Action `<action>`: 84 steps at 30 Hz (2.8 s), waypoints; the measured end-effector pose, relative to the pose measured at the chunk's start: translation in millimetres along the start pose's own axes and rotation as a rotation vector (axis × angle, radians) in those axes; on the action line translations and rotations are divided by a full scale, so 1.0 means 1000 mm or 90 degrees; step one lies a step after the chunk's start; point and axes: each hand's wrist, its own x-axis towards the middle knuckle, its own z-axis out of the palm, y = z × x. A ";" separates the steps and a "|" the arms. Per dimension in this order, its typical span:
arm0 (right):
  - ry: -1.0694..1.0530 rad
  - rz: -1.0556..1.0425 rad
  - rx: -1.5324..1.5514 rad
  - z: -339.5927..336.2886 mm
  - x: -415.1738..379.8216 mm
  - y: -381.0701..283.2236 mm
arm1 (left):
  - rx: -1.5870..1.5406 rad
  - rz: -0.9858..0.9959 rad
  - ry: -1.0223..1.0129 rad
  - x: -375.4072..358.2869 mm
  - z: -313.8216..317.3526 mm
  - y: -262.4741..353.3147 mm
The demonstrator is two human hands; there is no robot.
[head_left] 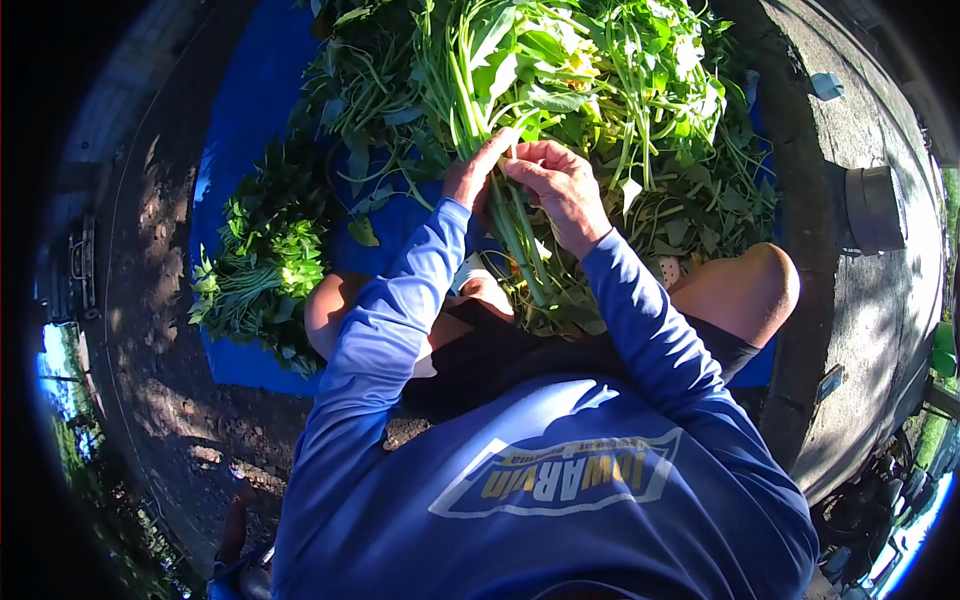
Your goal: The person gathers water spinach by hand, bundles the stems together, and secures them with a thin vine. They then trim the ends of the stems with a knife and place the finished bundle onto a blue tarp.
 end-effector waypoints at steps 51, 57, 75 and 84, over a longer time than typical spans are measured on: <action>-0.102 -0.042 -0.070 -0.041 0.036 -0.155 | 0.084 0.365 0.187 -0.106 -0.031 0.160; 0.109 -0.326 -0.397 -0.021 -0.003 -0.178 | 0.083 0.427 0.056 -0.088 -0.010 0.136; 0.039 -0.253 -0.579 0.003 0.011 0.006 | -0.402 0.028 -0.170 -0.025 0.039 0.000; -0.166 -0.340 -0.462 -0.017 -0.004 -0.023 | -0.037 0.228 0.125 -0.009 0.005 -0.021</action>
